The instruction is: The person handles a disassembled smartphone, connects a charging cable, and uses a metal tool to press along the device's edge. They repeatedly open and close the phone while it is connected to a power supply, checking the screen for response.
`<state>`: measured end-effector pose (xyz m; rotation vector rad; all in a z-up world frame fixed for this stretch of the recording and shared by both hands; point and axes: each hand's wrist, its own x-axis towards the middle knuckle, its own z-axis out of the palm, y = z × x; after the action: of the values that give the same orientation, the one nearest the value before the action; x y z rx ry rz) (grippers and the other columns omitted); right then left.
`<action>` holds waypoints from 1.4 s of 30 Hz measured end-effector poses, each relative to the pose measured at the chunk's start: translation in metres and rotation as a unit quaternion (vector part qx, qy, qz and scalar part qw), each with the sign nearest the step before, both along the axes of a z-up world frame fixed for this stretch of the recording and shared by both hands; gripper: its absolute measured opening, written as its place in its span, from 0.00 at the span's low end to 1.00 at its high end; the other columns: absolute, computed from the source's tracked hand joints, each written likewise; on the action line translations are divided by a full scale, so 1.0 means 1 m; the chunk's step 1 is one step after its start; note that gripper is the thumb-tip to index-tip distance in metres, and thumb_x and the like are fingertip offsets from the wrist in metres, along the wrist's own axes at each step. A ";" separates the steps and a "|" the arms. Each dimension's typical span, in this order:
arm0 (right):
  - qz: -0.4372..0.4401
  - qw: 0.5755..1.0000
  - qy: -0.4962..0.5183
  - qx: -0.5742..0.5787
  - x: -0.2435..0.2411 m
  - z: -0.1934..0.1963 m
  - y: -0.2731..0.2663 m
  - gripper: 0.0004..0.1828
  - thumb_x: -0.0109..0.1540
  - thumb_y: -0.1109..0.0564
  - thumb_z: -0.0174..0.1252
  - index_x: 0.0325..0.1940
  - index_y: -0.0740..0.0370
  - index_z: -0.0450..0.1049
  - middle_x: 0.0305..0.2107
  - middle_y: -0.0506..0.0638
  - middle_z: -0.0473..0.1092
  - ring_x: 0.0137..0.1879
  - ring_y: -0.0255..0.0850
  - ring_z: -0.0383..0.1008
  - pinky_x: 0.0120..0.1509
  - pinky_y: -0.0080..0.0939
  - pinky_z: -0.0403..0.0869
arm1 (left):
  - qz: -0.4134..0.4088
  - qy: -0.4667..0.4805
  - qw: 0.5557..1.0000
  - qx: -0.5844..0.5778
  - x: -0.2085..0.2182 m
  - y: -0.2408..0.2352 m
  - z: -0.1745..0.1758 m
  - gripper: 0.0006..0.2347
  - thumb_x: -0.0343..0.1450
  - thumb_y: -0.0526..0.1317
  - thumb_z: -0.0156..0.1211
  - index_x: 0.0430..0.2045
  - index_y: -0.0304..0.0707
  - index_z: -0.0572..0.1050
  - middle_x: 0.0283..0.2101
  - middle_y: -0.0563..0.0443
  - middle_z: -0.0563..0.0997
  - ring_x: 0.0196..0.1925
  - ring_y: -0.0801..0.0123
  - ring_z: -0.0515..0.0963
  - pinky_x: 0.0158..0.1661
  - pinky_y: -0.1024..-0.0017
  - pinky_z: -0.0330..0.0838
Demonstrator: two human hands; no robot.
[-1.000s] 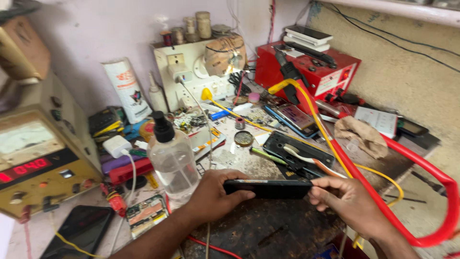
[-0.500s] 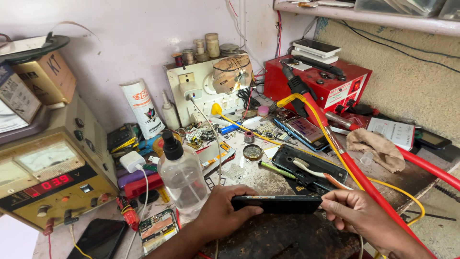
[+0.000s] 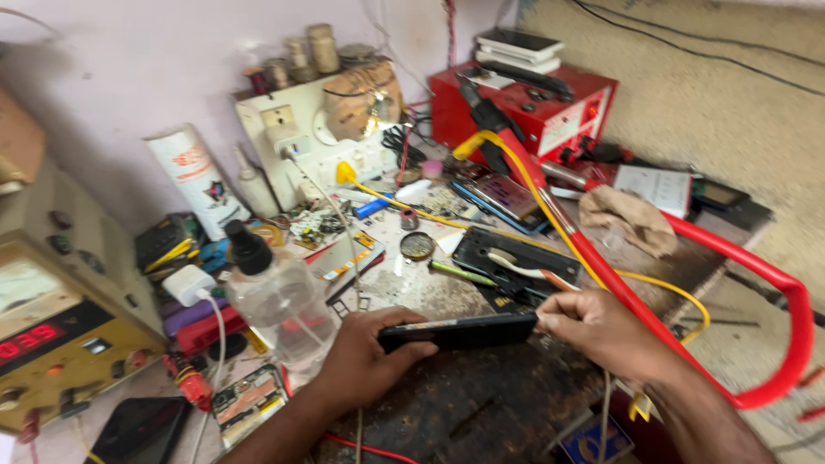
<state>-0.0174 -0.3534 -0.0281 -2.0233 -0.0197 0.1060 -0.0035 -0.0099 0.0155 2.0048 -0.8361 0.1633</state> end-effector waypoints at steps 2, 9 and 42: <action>0.007 1.000 0.000 0.002 -0.002 0.001 0.001 0.13 0.61 0.52 0.60 0.36 0.64 0.83 0.28 0.43 0.77 0.36 0.28 0.70 0.43 0.34 0.70 | 0.016 0.007 1.000 0.009 0.000 -0.001 0.000 0.12 0.63 0.41 0.73 0.35 0.36 0.83 0.28 0.49 0.87 0.28 0.77 0.86 0.32 0.74 0.78; -0.007 0.996 0.017 0.084 -0.004 -0.003 -0.003 0.13 0.65 0.53 0.62 0.39 0.67 0.83 0.26 0.45 0.70 0.34 0.31 0.64 0.40 0.36 0.64 | 0.029 0.048 0.998 0.022 0.000 -0.003 -0.001 0.11 0.63 0.41 0.73 0.34 0.37 0.84 0.26 0.51 0.88 0.26 0.78 0.83 0.31 0.74 0.77; -0.010 0.940 -0.342 0.022 -0.064 -0.007 0.024 0.13 0.54 0.64 0.72 0.43 0.58 0.84 0.35 0.48 0.83 0.43 0.37 0.84 0.46 0.37 0.81 | -0.005 0.091 0.995 0.042 0.011 0.008 -0.015 0.10 0.62 0.35 0.74 0.36 0.37 0.86 0.34 0.53 0.91 0.34 0.77 0.86 0.37 0.76 0.76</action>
<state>-0.0814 -0.3298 -0.0350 -1.9227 -0.4348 -0.6089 0.0074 -0.0017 0.0003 2.0585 -0.7471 -0.0625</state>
